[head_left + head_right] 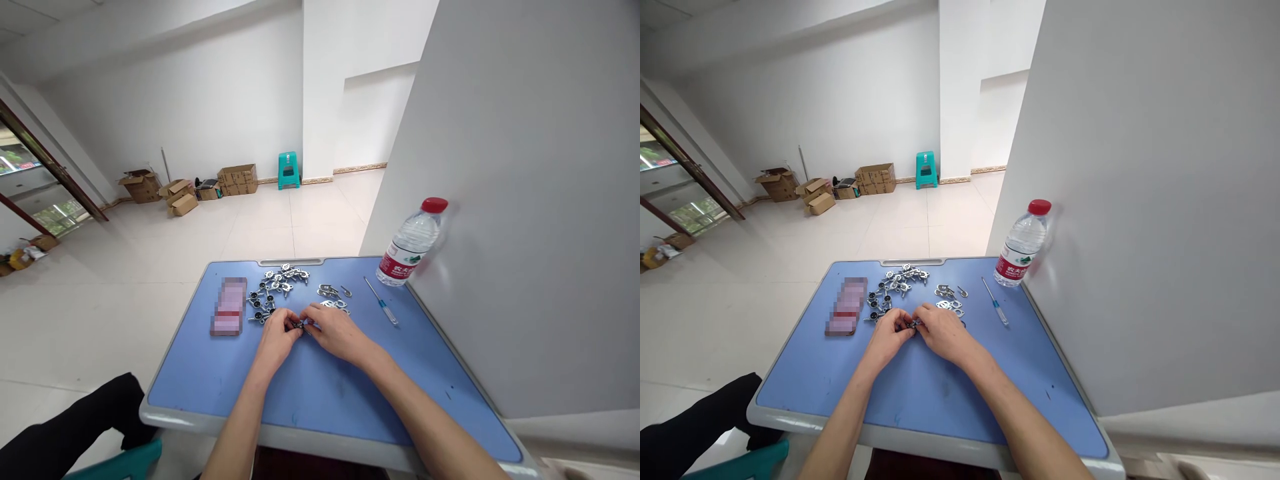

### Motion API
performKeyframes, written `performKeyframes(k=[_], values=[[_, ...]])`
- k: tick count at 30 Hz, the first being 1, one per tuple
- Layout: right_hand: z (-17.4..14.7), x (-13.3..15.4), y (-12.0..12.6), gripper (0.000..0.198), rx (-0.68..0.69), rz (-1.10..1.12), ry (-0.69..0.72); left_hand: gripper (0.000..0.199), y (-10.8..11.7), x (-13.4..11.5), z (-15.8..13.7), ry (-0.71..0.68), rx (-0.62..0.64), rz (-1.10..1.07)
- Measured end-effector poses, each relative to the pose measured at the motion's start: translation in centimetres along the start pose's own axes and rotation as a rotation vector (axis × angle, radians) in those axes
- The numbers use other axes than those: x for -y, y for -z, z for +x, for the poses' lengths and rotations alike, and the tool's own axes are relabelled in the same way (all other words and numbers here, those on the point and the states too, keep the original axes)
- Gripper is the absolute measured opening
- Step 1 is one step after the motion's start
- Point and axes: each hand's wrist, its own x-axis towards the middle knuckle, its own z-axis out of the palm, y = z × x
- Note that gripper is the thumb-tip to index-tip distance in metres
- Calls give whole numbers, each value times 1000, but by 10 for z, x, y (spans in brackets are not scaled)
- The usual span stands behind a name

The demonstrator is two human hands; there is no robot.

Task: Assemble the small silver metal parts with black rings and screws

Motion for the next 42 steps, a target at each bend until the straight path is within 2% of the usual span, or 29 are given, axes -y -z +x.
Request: performKeyframes(k=[10,22,30,42], values=[[1,2,-2,23,9,-55,0,16,1,5,0,-6,37,-59],[3,3,-1,26,35,-102,-24,30,1,8,2,-36,52,-126],[2,7,4,24,63,-135,-26,26,2,7,1,-21,50,-161],[2,4,-1,26,53,-180,-3,27,3,7,2,-14,60,-168]])
